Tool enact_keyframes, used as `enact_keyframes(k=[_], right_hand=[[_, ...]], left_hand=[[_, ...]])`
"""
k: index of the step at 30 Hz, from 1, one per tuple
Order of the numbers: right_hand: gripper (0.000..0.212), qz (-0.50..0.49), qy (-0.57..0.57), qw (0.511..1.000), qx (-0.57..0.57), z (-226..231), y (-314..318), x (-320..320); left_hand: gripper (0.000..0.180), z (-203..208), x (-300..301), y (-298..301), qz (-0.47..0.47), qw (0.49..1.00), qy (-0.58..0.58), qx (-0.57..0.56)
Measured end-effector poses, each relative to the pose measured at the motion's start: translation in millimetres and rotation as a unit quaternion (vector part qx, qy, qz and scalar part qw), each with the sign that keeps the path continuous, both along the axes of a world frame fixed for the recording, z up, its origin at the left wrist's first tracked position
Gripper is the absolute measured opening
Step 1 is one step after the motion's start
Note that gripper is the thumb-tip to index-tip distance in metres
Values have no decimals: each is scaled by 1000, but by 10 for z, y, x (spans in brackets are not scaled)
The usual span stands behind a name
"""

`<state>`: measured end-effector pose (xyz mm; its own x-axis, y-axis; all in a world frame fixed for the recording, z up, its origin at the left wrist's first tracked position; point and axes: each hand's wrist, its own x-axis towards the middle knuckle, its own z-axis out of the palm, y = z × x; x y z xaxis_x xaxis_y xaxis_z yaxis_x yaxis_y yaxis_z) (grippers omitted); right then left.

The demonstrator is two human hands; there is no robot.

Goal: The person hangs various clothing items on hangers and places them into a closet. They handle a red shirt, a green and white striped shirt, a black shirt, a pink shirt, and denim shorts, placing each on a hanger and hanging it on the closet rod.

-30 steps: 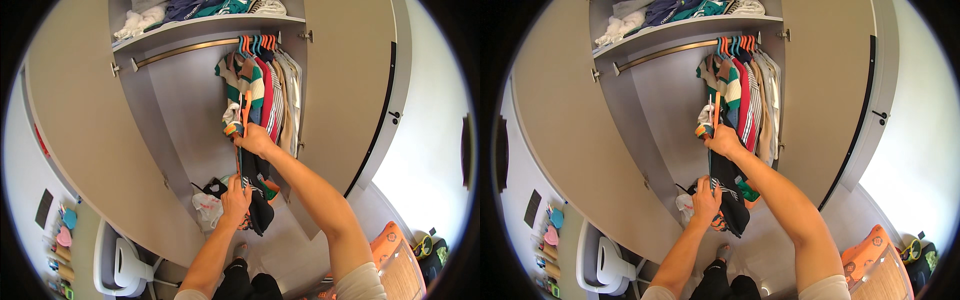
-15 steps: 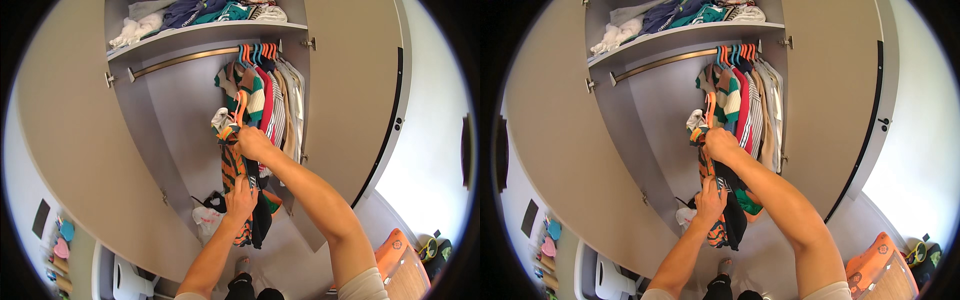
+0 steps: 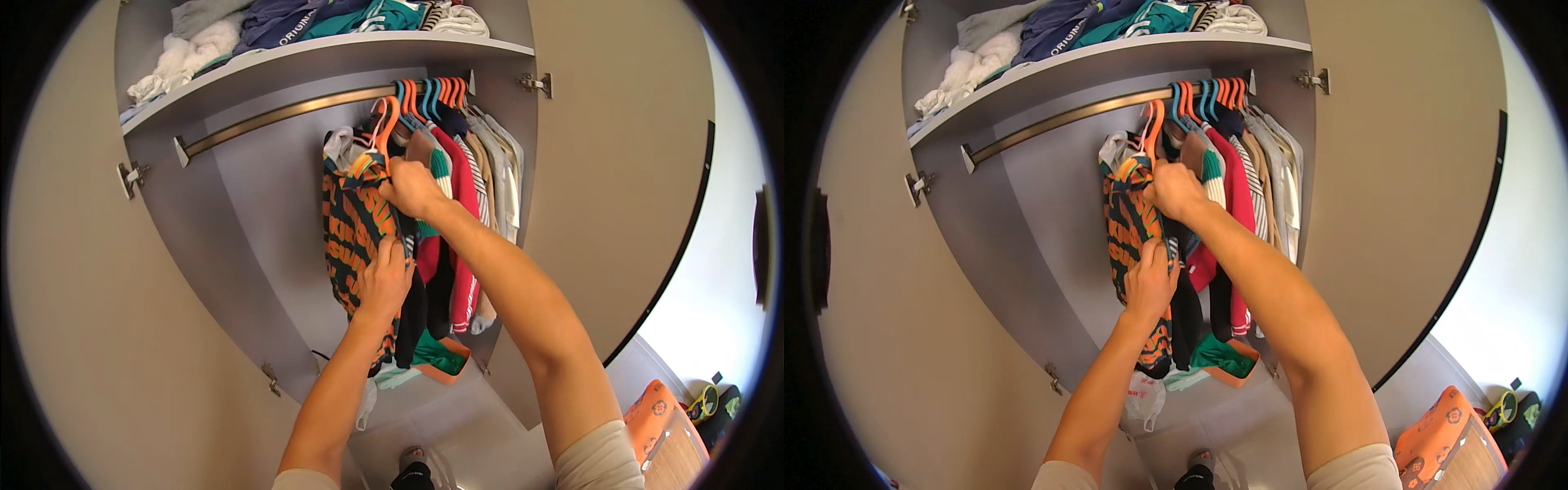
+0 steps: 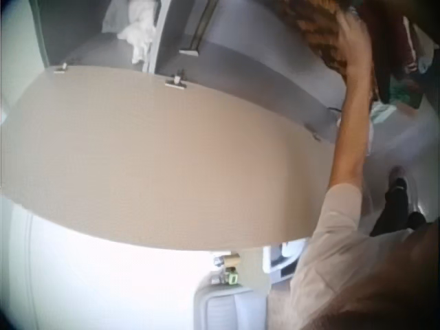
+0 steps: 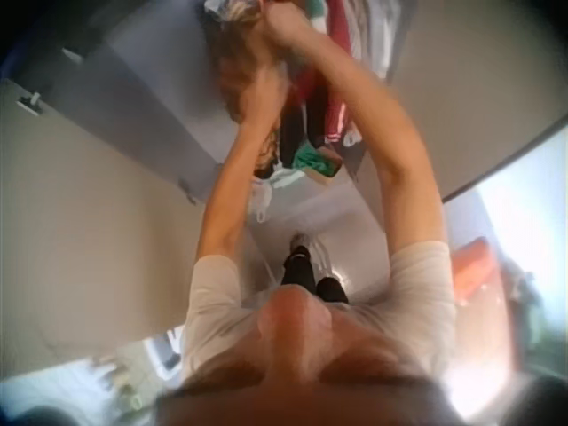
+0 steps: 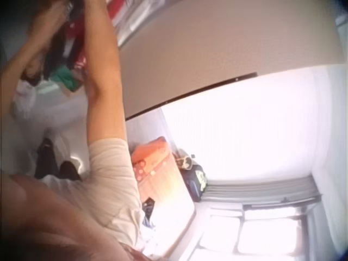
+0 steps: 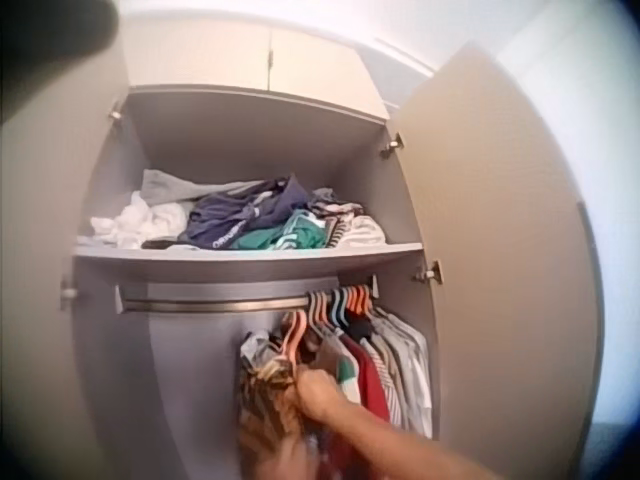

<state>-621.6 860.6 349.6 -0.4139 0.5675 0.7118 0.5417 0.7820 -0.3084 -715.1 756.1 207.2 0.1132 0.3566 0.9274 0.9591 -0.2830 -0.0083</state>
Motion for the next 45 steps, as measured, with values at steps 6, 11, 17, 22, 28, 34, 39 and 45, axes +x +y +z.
enact_keyframes(k=[6,11,17,22,28,34,39,45], right_hand=[[36,-73,9,997,18,493,845,-149],[35,-53,8,996,73,708,1326,-279],[35,-107,-21,994,17,861,1679,-370],[39,-130,-141,981,-22,916,1745,-370],[33,-154,-104,982,43,695,1646,-380],[39,-237,-189,944,130,560,1709,-357],[42,-260,-201,937,117,590,1776,-443],[46,-243,-134,959,66,527,1949,-328]], left_hand=[[25,551,-158,777,-5,1000,-13,-2],[26,768,-229,1255,-2,1000,-18,-6],[25,857,-246,1534,-20,999,-30,-8],[28,744,-120,1546,-33,995,-60,-74],[45,574,-121,1403,-69,981,-105,-146],[60,325,-402,1224,-36,982,-82,-164],[58,251,-576,1209,-44,977,-93,-189],[58,311,-334,1093,-43,965,-86,-244]])
